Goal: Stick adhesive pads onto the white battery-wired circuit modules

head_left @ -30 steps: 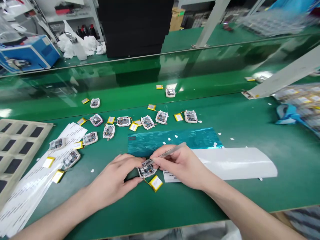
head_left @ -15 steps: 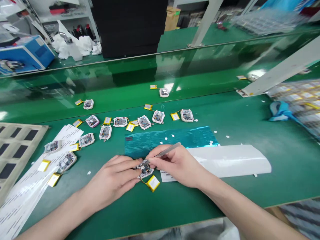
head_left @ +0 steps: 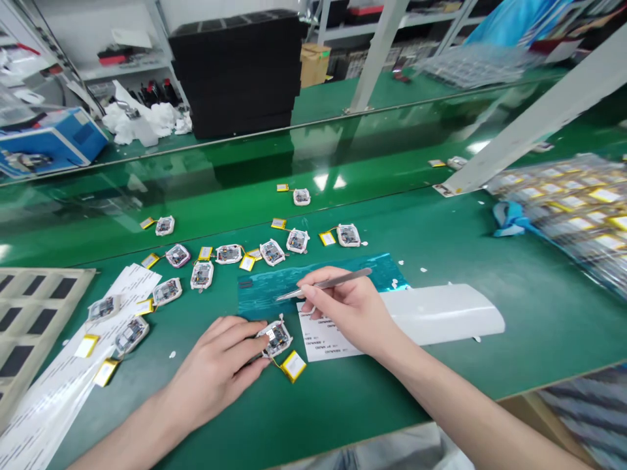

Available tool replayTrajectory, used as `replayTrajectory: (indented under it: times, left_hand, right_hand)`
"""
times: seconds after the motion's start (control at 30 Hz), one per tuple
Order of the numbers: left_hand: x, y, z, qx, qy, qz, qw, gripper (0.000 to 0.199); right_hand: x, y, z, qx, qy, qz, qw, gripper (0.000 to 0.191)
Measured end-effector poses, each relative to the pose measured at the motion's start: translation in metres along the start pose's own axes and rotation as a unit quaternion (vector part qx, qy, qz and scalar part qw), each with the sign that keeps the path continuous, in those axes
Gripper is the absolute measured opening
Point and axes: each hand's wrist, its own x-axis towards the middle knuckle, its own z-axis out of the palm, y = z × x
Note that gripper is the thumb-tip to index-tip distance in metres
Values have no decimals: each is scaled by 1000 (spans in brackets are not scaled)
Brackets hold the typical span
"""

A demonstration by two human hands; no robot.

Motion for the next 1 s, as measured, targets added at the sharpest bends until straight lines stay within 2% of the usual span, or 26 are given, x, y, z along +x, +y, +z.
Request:
replayTrajectory:
  times: [0.13, 0.23, 0.3, 0.4, 0.47, 0.53, 0.6, 0.67, 0.73, 0.83, 0.93, 1.0]
  left_hand:
    - [2, -1, -7, 11, -19, -31, 999, 13]
    - [5, -5, -17, 33, -58, -37, 997, 17]
    - [6, -6, -23, 29, -88, -32, 995, 22]
    - [6, -5, -25, 11, -105, -28, 994, 30]
    - [6, -3, -22, -5, -88, -35, 995, 30]
    - [7, -2, -15, -14, -52, -52, 997, 25]
    - [10, 0, -7, -10, -13, -77, 997, 19]
    - [15, 3, 1, -7, 1, -113, 994, 16]
    - [21, 7, 8, -11, -11, -151, 988, 13]
    - [27, 11, 13, -19, -32, -194, 980, 12]
    - [29, 13, 13, -40, -27, -218, 975, 12]
    - [29, 13, 13, -51, -23, -219, 974, 14]
  right_hand:
    - [3, 2, 0, -12, 26, -14, 999, 39]
    - [5, 2, -1, -15, 25, -19, 999, 34]
    - [4, 2, -1, -19, 9, -20, 1000, 32]
    - [1, 3, 0, -29, -51, -10, 998, 28]
    - [-1, 4, 1, -46, -87, -10, 995, 26]
    - [-3, 4, 1, -63, -94, -26, 993, 27]
    - [-5, 3, 1, -85, -86, -61, 991, 28]
    - [-6, 1, 0, -129, -67, -124, 981, 28]
    - [-9, 1, 0, -206, -52, -219, 952, 30]
    - [-12, 7, 3, -362, -50, -349, 863, 31]
    - [-16, 16, 7, -494, -48, -402, 770, 35]
    - [-18, 21, 8, -538, -44, -419, 730, 35]
